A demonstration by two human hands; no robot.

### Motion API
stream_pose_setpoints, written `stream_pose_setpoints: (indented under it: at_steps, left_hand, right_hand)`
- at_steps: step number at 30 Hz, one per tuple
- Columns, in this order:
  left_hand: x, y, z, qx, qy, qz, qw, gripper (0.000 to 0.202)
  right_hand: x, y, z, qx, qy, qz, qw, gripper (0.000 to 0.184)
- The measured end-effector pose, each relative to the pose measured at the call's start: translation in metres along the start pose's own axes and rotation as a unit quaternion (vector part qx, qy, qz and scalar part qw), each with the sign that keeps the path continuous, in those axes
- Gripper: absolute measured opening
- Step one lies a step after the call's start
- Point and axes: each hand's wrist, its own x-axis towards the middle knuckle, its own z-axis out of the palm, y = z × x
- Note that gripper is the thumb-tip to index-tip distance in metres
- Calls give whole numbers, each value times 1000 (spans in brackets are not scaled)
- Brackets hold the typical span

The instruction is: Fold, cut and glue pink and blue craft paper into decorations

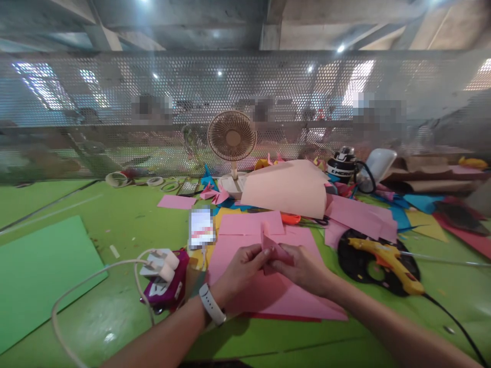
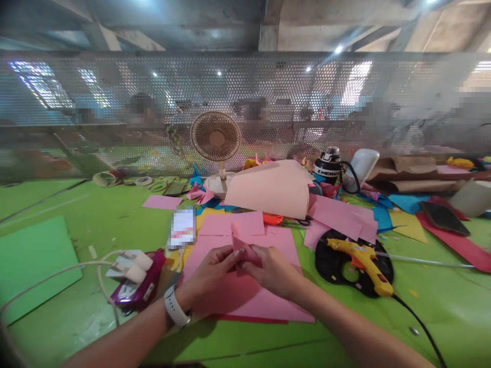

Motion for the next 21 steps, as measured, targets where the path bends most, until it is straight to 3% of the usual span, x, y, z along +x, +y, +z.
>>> stream_pose_setpoints:
  at_steps: [5,11,21]
  left_hand:
    - [1,0,0,-132,-13,-27,991,31]
    - [2,1,0,-189,-7,-49,981,32]
    - [1,2,-2,-180,-13,-22,983,24]
  right_hand:
    - [-1,4,2,-124,109,-13,986,20]
    - [0,9,0,-198,147,-66,967,16]
    - [-1,4,-3,-198,184,-134,954,12]
